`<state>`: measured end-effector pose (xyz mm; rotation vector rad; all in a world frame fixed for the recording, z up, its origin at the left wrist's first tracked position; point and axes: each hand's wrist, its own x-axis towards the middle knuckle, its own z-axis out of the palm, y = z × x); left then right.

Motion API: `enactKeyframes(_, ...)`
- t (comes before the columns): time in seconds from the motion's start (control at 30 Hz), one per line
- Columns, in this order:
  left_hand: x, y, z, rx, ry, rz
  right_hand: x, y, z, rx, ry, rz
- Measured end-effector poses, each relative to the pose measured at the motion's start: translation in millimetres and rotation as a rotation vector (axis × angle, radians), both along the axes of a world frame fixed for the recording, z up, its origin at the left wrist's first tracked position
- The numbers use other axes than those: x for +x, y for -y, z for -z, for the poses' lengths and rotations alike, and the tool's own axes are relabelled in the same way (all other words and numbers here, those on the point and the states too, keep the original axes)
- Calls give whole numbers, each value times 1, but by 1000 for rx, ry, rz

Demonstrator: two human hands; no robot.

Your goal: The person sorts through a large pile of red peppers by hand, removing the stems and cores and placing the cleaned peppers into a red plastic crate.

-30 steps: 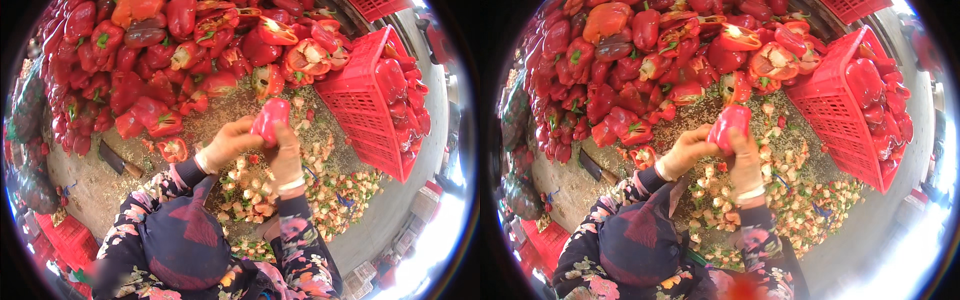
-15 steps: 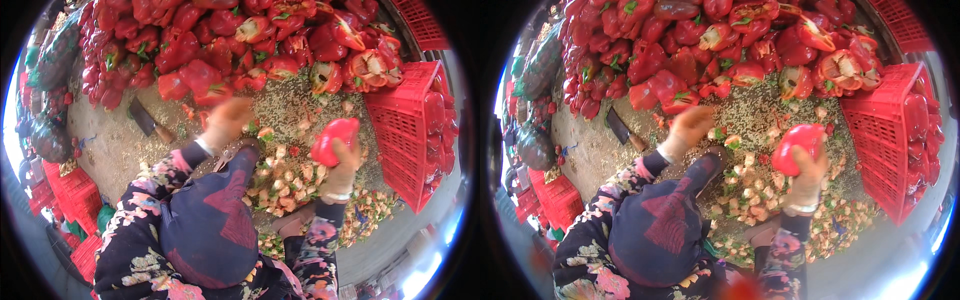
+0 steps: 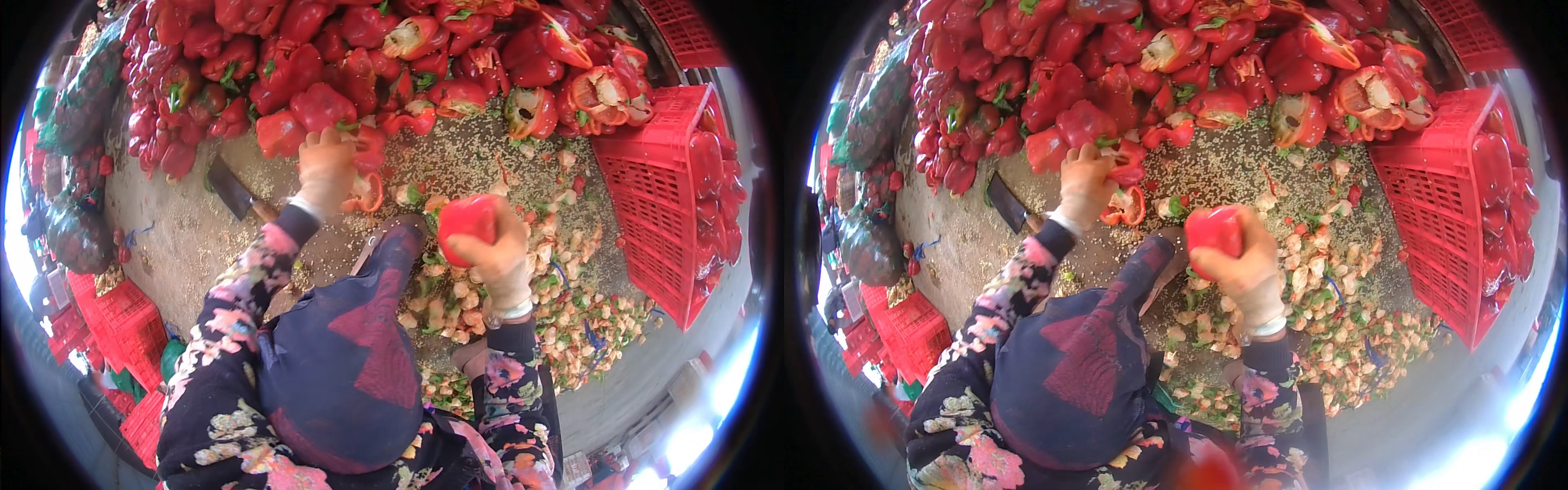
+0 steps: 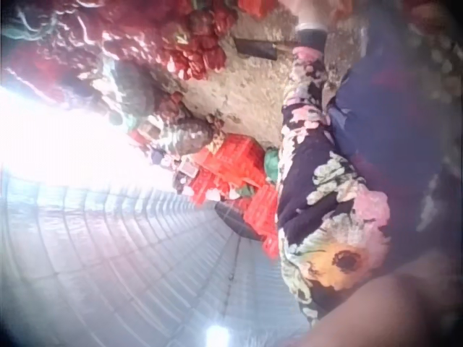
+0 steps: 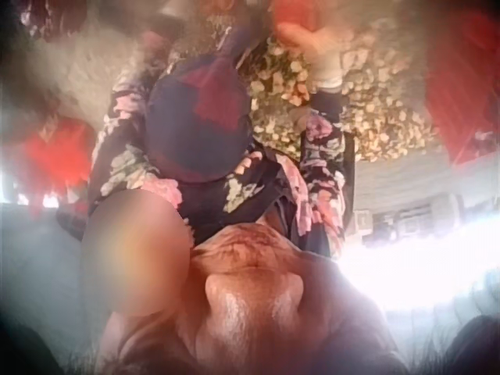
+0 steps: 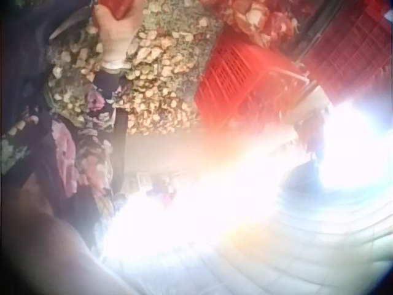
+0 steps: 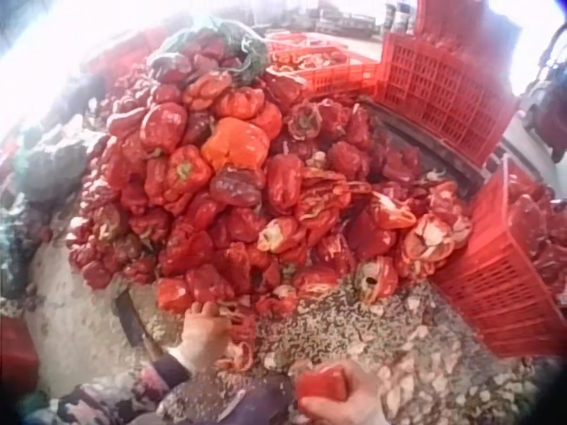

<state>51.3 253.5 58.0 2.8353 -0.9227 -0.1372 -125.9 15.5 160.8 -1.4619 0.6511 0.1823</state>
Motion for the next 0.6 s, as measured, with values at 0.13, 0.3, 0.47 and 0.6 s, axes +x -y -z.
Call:
enactKeyframes(0.13,-4,-3,-40,-490,-766,125,15,-16,4,-441,478,-391)
enactKeyframes(0.3,-12,37,-97,-786,-1896,-359,33,11,-14,-262,510,-555)
enactKeyframes(0.47,-21,53,-81,-1072,-2420,-438,18,12,-8,609,245,-159)
enactKeyframes(0.6,-24,58,-94,-873,-2252,-389,9,-25,-31,735,69,219)
